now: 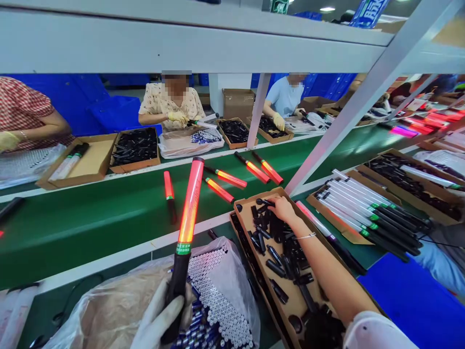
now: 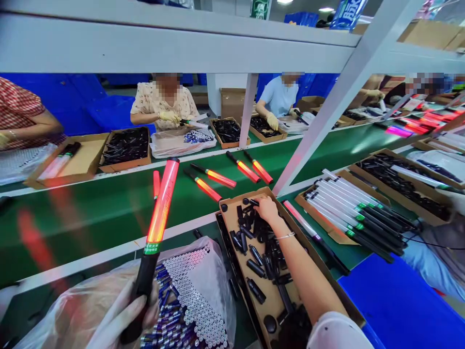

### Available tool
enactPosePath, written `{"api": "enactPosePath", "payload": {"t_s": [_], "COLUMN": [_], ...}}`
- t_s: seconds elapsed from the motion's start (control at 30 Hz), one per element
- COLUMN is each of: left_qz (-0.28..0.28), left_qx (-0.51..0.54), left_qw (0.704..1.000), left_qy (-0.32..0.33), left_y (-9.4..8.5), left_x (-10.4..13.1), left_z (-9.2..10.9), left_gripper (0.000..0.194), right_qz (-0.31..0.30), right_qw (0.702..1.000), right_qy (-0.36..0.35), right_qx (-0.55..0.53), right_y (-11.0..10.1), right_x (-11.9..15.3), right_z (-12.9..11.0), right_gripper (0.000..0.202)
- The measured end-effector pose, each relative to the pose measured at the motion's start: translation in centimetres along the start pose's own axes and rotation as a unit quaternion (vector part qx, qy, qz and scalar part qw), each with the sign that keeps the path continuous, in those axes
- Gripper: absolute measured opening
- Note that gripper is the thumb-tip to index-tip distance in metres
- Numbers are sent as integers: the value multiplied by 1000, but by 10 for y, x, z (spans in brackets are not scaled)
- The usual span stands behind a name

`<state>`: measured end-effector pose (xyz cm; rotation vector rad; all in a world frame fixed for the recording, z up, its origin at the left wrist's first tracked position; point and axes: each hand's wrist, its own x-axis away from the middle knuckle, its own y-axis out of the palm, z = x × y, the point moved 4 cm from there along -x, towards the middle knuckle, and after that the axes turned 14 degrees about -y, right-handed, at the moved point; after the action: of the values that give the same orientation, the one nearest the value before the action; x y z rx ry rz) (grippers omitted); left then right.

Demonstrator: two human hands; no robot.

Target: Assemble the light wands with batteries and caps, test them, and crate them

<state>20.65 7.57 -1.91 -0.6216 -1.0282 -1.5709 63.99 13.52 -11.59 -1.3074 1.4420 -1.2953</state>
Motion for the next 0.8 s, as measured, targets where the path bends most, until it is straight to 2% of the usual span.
{"api": "enactPosePath", "payload": {"t_s": [0.13, 0.23, 0.3, 0.4, 0.57, 0.67, 0.8], "left_qz": [13, 13, 22, 37, 57, 77, 94], "left_qx": [33, 29, 13, -9, -14, -2, 19], "left_qw": [999, 999, 999, 999, 998, 996, 994], "left_qy": [-23, -27, -24, -15, -28, -33, -45], "left_y": [-5, -1, 3, 12, 20, 18, 11], "left_x": [-9, -11, -11, -11, -7, -4, -2], "left_z": [-8, -9, -8, -6, -5, -3, -3], "left_gripper": [72, 73, 75, 77, 77, 76, 82], "right_qz": [-48, -49, -18, 36, 53, 50, 60], "right_qw": [999, 998, 1000, 998, 986, 976, 960], "right_qy": [-5, 5, -1, -15, -22, -27, -34], "right_qx": [13, 26, 19, -52, -154, -212, -270], "right_y": [0, -3, -6, -6, 12, 22, 23], "right_x": [39, 61, 61, 43, 14, 20, 48], "right_z": [5, 0, -8, -19, -28, -32, -33], "right_gripper": [42, 51, 44, 30, 20, 26, 33]}}
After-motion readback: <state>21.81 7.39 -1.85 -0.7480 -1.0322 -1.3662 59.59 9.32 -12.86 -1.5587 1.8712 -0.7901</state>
